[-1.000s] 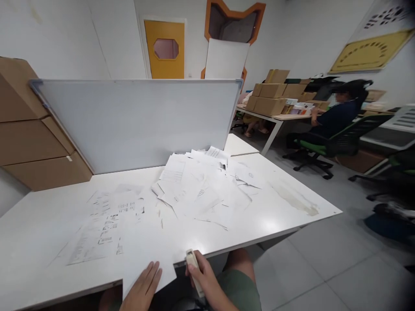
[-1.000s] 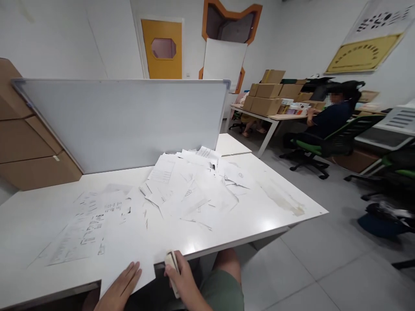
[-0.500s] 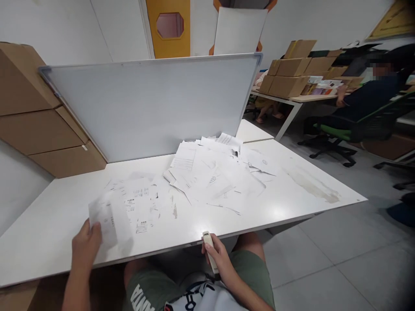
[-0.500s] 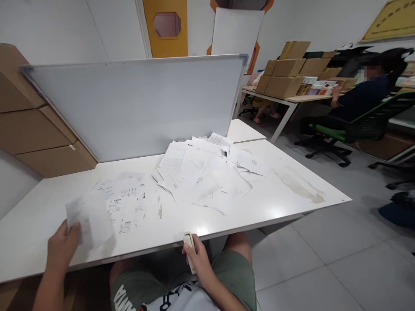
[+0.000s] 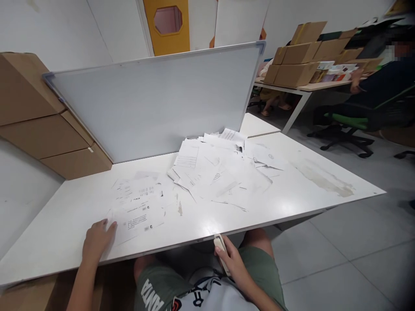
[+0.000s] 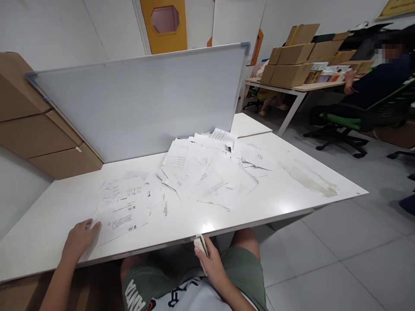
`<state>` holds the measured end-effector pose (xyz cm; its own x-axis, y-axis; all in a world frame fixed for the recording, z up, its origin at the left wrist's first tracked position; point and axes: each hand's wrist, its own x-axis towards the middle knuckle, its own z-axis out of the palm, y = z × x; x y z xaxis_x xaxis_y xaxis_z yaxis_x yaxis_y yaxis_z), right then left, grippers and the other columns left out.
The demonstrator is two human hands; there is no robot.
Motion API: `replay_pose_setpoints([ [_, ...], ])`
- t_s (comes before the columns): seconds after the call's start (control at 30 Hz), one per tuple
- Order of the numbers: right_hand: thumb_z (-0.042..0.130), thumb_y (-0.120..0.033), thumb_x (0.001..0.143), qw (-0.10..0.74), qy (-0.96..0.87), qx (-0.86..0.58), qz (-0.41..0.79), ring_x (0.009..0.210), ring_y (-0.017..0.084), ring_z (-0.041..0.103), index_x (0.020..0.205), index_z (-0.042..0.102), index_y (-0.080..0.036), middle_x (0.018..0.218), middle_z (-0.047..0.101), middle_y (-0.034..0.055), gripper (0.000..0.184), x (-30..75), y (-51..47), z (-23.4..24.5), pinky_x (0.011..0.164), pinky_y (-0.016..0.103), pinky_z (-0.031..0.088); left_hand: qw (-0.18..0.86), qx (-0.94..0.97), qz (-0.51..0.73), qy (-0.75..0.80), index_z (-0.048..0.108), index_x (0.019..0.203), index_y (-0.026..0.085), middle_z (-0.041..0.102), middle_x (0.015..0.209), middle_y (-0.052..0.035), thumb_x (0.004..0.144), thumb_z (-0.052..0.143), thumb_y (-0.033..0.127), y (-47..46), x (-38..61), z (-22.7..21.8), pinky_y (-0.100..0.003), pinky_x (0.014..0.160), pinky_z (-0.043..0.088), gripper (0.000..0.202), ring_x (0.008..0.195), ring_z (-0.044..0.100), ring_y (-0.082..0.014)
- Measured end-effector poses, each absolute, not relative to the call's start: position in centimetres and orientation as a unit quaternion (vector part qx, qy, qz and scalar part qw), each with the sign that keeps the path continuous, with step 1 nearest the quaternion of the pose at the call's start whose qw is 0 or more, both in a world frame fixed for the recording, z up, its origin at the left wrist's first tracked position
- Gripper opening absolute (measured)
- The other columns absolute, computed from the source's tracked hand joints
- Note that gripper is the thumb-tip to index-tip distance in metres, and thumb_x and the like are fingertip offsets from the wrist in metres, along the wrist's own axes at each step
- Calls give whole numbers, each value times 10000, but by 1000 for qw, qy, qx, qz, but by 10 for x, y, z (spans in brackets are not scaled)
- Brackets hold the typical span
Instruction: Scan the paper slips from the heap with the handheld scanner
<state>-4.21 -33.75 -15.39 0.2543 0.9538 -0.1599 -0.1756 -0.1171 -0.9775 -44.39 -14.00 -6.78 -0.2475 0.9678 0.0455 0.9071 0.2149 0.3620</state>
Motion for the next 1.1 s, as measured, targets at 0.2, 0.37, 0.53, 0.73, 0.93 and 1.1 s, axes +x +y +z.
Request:
replay_pose_setpoints([
  [0.2, 556, -478, 840, 462, -571, -514, 443, 746, 180, 504, 985, 568, -187, 820, 589, 18, 325, -47, -312, -120, 688, 282, 382, -1, 595, -14, 804, 536, 1172, 4, 496, 1194, -257, 752, 327, 697, -156, -408, -61, -497, 888, 427, 837, 1114, 445, -412],
  [0.37, 597, -418, 811, 371, -659, -510, 410, 782, 202, 538, 1001, 534, -208, 878, 622, 34, 290, -68, -274, -96, 685, 286, 350, 4, 616, 11, 788, 466, 1281, 45, 432, 1337, -212, 797, 344, 638, -169, -373, -73, -488, 966, 379, 775, 1211, 378, -381],
  [0.53, 588, -411, 807, 338, -651, -555, 393, 742, 199, 541, 926, 527, -206, 815, 611, 27, 245, -84, -240, -97, 654, 279, 331, -4, 590, 115, 799, 473, 1304, 139, 416, 1399, -152, 838, 395, 549, -182, -347, -98, -509, 1046, 292, 626, 1291, 324, -338],
  [0.73, 587, -411, 815, 392, -638, -493, 442, 703, 165, 519, 893, 562, -201, 778, 593, -2, 225, -73, -230, -111, 596, 251, 366, 3, 562, 169, 810, 495, 1256, 154, 436, 1385, -159, 862, 373, 457, -178, -339, -95, -514, 1047, 261, 512, 1283, 353, -311],
  [0.93, 558, -418, 837, 415, -625, -496, 437, 707, 168, 520, 978, 560, -206, 777, 596, -3, 255, -76, -236, -113, 634, 263, 379, 23, 509, 150, 847, 493, 1249, 76, 498, 1237, -254, 793, 446, 527, -159, -349, -76, -574, 979, 277, 643, 1192, 396, -424],
  [1.1, 585, -413, 812, 351, -635, -564, 394, 727, 194, 527, 943, 517, -219, 772, 580, 6, 244, -87, -240, -109, 651, 272, 335, 128, 497, 180, 839, 502, 1214, 79, 587, 1124, -222, 748, 541, 479, -142, -370, -70, -493, 913, 394, 616, 1079, 531, -383],
])
